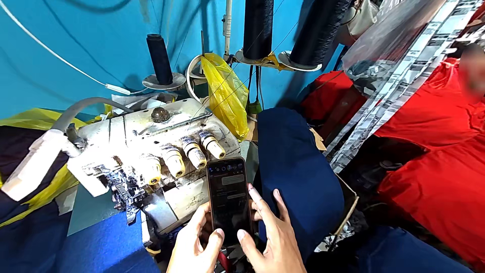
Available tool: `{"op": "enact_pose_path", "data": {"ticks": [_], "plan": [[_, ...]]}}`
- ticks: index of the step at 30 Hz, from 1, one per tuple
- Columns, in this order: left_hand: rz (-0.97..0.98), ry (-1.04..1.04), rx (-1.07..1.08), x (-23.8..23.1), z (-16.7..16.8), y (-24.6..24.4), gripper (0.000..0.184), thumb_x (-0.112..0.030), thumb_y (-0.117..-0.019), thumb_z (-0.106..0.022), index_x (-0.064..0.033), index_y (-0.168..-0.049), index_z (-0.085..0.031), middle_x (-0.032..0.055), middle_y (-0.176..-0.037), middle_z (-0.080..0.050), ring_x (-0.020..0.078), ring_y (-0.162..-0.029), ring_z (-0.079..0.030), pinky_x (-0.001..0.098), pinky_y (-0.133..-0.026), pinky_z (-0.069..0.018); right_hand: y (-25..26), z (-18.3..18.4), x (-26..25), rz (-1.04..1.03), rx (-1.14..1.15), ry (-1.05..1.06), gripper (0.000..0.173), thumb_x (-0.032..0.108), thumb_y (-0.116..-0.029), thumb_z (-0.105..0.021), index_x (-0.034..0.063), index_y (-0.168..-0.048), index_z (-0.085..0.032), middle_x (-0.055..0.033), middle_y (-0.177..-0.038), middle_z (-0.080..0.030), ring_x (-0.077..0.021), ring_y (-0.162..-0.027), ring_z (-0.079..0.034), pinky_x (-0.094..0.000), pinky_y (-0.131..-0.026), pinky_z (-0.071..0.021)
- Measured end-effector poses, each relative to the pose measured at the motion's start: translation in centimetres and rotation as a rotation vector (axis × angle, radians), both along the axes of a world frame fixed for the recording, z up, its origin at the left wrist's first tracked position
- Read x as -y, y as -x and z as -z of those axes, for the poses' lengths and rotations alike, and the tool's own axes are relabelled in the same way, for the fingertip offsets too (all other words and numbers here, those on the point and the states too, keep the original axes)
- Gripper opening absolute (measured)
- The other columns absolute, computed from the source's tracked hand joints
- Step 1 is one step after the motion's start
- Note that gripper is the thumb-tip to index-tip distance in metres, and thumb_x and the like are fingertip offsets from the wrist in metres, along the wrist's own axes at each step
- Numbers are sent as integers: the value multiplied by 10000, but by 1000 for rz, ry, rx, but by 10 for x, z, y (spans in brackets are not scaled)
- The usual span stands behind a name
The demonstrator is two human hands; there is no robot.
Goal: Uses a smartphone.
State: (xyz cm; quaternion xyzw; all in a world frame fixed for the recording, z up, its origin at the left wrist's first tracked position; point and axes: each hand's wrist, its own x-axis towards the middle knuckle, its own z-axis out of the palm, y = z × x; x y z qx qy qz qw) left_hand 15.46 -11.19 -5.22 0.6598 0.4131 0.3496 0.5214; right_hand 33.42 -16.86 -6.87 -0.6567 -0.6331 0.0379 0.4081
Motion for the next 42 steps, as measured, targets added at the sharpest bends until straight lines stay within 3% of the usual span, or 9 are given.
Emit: {"op": "enact_pose_path", "data": {"ticks": [3,8,12,15,19,25,34,42], "plan": [[3,-4,-5,0,1,-1,440,-45,-916,-585,-8,-1351,-532,4,-1041,-724,82,-912,-702,266,-806,-592,-1,1,0,13,62,33,749,302,-860,-682,-10,-1509,-476,-5,-1202,-726,-68,-1070,-674,-614,-1251,-156],[-2,-6,-9,0,-1,0,444,-37,-912,-583,-7,-1352,-532,11,-1054,-727,85,-927,-705,268,-814,-594,1,0,0,12,0,-5,653,263,-902,-618,-8,-1487,-511,-11,-1259,-717,-61,-1100,-673,-611,-1249,-186],[1,-11,-8,0,-1,0,442,-40,-915,-585,-11,-1353,-535,10,-1058,-728,89,-933,-706,275,-822,-595,5,3,-4,58,-29,-60,595,250,-913,-600,-3,-1449,-555,1,-1192,-738,-46,-1046,-686,-613,-1242,-220],[1,-6,-5,0,0,0,454,-45,-917,-582,-4,-1366,-528,19,-1070,-731,99,-950,-709,288,-841,-597,10,3,-7,109,-68,-88,577,350,-947,-613,-4,-1403,-596,-1,-1133,-746,-43,-995,-695,-617,-1230,-260],[-11,-10,-7,0,0,-1,421,-80,-939,-603,-11,-1349,-539,13,-1040,-733,92,-927,-710,282,-828,-599,16,5,-13,194,-59,-123,595,424,-925,-670,7,-1347,-640,18,-1063,-756,-44,-945,-705,-615,-1218,-289],[-14,-16,-11,0,-1,-1,410,-77,-951,-597,-13,-1352,-547,9,-1051,-732,82,-939,-705,272,-844,-593,5,-1,-2,49,-37,-19,631,228,-896,-627,-17,-1469,-524,-8,-1211,-730,-70,-1075,-686,-630,-1238,-214],[-12,-10,-9,1,-1,-2,441,-64,-917,-599,-18,-1351,-540,-2,-1038,-728,78,-912,-704,258,-799,-592,1,2,0,9,47,33,738,255,-861,-656,-23,-1516,-460,-23,-1274,-707,-75,-1125,-663,-618,-1253,-137],[-56,-34,-34,1,1,-5,399,-121,-940,-627,-30,-1323,-563,-1,-1046,-739,68,-945,-709,258,-839,-596,1,-1,2,-18,29,44,746,261,-854,-645,-35,-1512,-455,-34,-1274,-701,-72,-1130,-655,-624,-1253,-117]]}}
